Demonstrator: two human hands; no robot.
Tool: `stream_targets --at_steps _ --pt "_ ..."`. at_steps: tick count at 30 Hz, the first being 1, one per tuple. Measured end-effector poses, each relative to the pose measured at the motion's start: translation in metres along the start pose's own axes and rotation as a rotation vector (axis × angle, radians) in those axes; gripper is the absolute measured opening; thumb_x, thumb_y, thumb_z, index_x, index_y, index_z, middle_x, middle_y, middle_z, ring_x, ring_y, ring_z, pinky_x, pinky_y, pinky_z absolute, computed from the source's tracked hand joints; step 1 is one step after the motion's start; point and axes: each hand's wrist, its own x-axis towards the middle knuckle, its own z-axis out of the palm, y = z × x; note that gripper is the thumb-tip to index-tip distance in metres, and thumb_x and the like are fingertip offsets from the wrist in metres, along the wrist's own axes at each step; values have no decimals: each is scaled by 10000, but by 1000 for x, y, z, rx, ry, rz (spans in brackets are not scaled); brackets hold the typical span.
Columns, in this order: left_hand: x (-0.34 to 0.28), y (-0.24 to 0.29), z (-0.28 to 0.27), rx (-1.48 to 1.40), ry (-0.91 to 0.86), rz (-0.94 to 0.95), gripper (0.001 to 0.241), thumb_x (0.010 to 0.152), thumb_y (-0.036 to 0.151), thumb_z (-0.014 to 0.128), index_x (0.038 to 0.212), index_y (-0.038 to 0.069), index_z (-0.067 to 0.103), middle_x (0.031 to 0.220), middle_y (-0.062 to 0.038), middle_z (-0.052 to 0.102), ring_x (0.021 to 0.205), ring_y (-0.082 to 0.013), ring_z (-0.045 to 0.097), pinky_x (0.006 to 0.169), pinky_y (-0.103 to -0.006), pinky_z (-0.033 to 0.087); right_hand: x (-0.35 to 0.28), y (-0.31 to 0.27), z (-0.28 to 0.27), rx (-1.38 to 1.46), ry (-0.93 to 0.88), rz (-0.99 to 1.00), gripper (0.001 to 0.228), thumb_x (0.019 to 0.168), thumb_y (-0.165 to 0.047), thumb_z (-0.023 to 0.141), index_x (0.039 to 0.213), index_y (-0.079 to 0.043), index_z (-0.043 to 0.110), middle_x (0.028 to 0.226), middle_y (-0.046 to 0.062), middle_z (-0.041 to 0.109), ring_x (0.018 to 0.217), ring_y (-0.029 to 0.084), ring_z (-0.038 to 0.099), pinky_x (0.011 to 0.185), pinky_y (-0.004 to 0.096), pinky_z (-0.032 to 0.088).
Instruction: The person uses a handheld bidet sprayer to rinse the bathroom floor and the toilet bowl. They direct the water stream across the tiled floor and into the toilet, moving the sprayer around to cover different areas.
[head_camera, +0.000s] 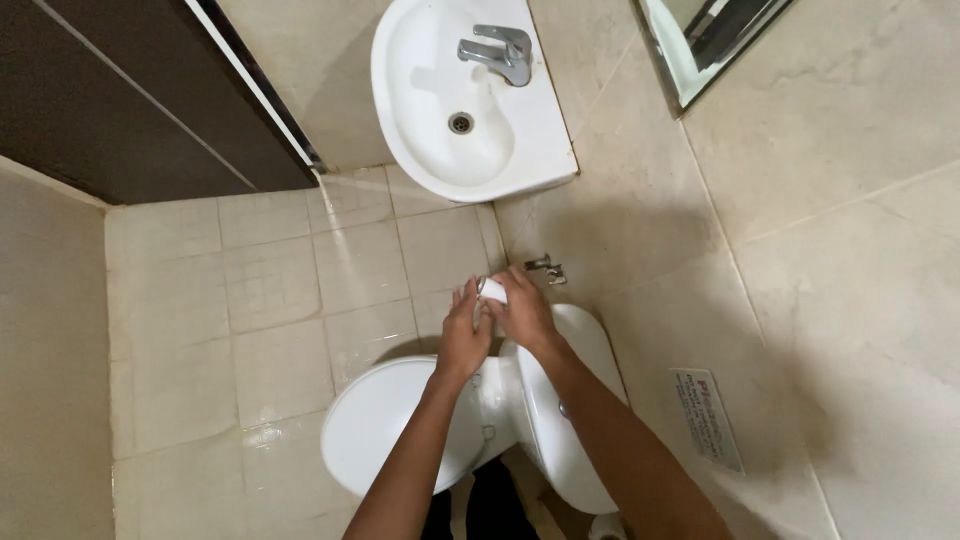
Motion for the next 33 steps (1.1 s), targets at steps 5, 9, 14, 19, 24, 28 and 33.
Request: stream_targets --at_steps 5,9,14,19,24,28,33 --pt "-41 8 -45 -150 54 -67 586 990 190 592 1522 -5 443 1398 -256 616 1373 -362 529 1092 -385 452 -35 -71 2 118 97 -6 346 817 -109 798 1117 -28 645 1107 179 625 999 400 635 807 445 527" --pt "-81 34 -80 -234 125 -217 593 957 244 683 1473 7 514 1259 -204 731 1153 -219 718 972 -299 538 -67 -104 16 199 141 -47 290 850 -46 760 1112 -20 638 1049 173 615 955 377 643 782 419 533" --pt "-119 3 -86 -580 248 -312 551 915 111 753 1415 -43 582 1148 -164 762 989 -150 680 873 -265 542 -105 -143 39 289 152 -48 295 801 -27 778 1068 -35 653 1000 141 622 920 328 655 766 397 538" --pt "-144 14 -123 -955 279 -452 505 900 46 705 1389 -28 600 1166 -121 774 1010 -119 695 904 -248 539 -122 -164 54 299 156 -102 305 788 -65 821 1059 -52 681 1001 107 636 927 274 668 796 381 543" --pt "-163 36 -174 -944 278 -439 481 915 60 711 1380 -31 628 1171 -185 759 1014 -153 680 903 -285 525 -127 -182 45 454 -122 -201 475 850 -180 814 1276 -86 625 1174 76 598 1072 223 626 927 363 526" --pt "-180 60 -207 -908 275 -421 481 910 74 708 1374 -17 624 1192 -154 770 1061 -139 695 948 -271 532 -128 -187 45 457 -263 -162 549 892 -212 780 1384 -84 571 1362 93 579 1273 242 554 1042 377 451" --pt "-195 62 -241 -954 285 -368 484 903 84 715 1366 -25 632 1153 -147 778 1067 -137 697 965 -266 521 -117 -174 72 713 -619 -242 631 939 -284 722 1479 -61 482 1406 82 594 1342 224 532 1153 375 397"
